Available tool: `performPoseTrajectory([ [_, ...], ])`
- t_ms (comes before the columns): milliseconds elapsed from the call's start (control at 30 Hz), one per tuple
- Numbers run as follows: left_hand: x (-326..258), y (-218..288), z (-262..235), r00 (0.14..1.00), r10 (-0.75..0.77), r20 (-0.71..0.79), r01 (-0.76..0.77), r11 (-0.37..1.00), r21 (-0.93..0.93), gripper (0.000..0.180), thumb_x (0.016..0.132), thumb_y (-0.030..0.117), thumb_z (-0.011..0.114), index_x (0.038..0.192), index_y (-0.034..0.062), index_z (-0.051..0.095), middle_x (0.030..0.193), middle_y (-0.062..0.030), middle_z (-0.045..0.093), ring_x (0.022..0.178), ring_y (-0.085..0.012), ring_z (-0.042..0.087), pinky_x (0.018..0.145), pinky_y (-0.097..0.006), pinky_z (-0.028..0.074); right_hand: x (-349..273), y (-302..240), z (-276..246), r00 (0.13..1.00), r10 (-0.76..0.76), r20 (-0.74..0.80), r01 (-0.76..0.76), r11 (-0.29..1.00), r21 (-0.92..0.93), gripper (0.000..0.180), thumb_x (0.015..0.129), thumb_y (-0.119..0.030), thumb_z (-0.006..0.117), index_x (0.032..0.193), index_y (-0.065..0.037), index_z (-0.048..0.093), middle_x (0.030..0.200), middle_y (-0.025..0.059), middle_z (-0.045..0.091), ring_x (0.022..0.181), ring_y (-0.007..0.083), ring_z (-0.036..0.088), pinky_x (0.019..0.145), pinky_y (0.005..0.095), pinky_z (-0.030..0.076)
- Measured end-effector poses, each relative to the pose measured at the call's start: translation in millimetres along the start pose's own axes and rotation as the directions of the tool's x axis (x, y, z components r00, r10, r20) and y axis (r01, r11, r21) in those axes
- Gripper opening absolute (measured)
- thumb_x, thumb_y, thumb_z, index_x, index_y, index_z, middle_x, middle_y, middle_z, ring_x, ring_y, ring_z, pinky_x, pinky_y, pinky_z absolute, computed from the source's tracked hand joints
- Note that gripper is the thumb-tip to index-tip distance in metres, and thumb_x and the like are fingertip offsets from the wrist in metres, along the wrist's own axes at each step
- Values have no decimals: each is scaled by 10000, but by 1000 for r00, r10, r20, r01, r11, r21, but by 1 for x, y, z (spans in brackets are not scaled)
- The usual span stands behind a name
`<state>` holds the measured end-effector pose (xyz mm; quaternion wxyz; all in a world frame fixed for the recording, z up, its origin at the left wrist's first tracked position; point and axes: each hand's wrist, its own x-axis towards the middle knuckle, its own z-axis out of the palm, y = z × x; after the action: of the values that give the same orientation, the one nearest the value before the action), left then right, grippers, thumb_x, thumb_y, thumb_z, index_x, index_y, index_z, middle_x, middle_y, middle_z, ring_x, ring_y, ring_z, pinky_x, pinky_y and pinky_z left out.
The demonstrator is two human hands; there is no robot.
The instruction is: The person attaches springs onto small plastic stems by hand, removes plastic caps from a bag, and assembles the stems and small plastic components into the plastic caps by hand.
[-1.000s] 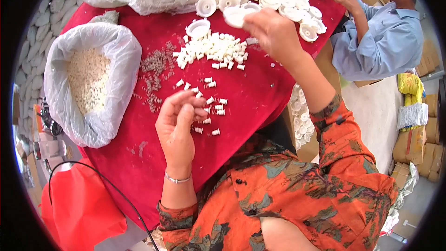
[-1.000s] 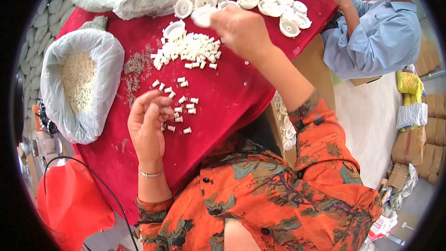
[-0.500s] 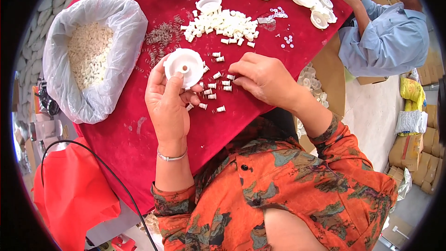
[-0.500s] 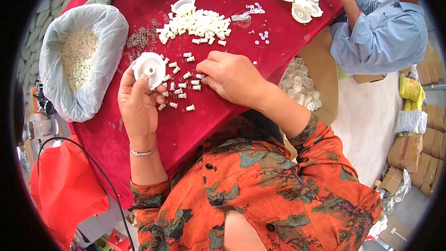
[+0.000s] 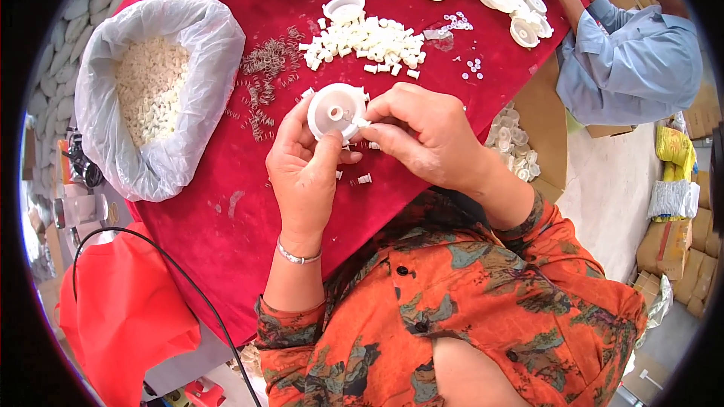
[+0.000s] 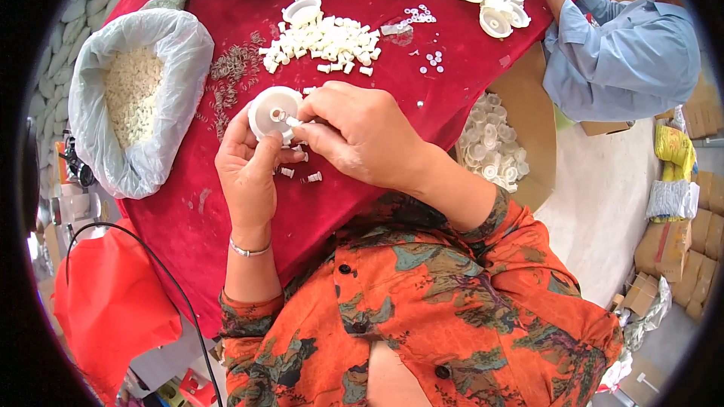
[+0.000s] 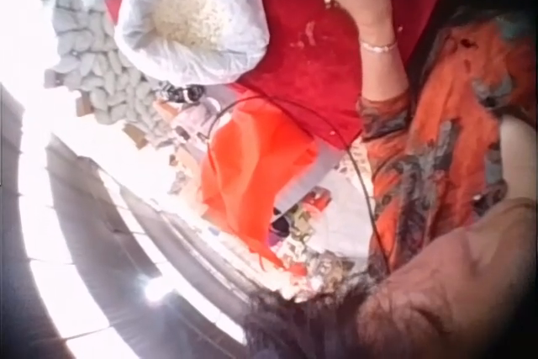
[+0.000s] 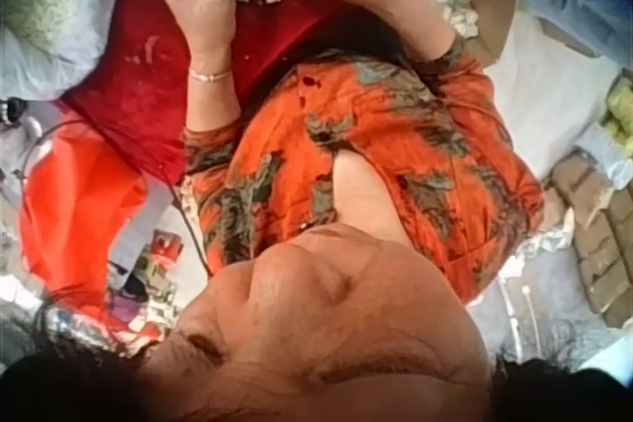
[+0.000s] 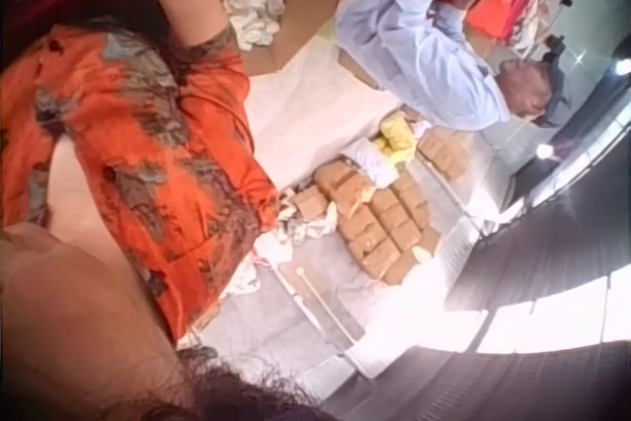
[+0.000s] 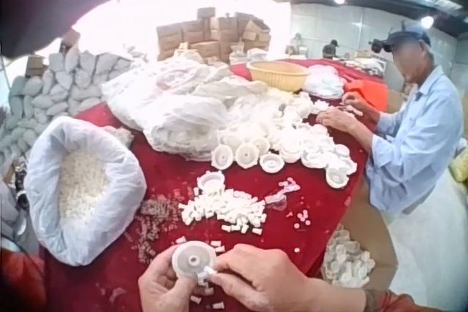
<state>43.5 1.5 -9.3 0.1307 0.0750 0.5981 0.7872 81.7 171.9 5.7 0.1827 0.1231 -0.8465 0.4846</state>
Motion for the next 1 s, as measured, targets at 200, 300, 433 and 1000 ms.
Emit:
performPoseTrajectory([
  [200, -1, 1, 2, 1000, 8, 29, -9, 1000, 28, 386, 909, -53, 504, 1294, -45, 470, 1119, -116, 644, 938, -137, 650, 709, -251, 584, 3, 6, 8, 995, -96, -19, 93, 988, -123, 135, 808, -122, 688, 866, -41, 598, 765, 108, 597, 659, 289, 613, 545, 372, 493],
  [300, -2, 1, 4, 999, 47, 24, -48, 997, 63, 380, 905, -59, 508, 1284, -37, 485, 1104, -107, 651, 928, -127, 647, 727, -249, 578, 3, 6, 8, 993, -117, -6, 113, 975, -190, 141, 802, -125, 682, 874, -43, 592, 769, 107, 599, 657, 290, 614, 534, 375, 496],
  [433, -2, 1, 3, 998, 43, 40, -46, 996, 77, 384, 897, -68, 516, 1279, -37, 491, 1094, -102, 656, 916, -120, 647, 730, -239, 572, 3, 4, 12, 993, -112, -34, 105, 981, -164, 127, 793, -84, 695, 868, -32, 607, 748, 105, 594, 626, 263, 598, 526, 350, 479],
  [1000, -2, -3, 2, 990, 111, 90, -127, 974, 189, 369, 896, -80, 537, 1263, -50, 508, 1079, -100, 659, 899, -115, 641, 759, -242, 555, 2, 9, 21, 990, -98, -99, 85, 988, -130, 104, 811, -92, 677, 861, -49, 596, 795, 114, 622, 683, 302, 624, 558, 386, 506],
])
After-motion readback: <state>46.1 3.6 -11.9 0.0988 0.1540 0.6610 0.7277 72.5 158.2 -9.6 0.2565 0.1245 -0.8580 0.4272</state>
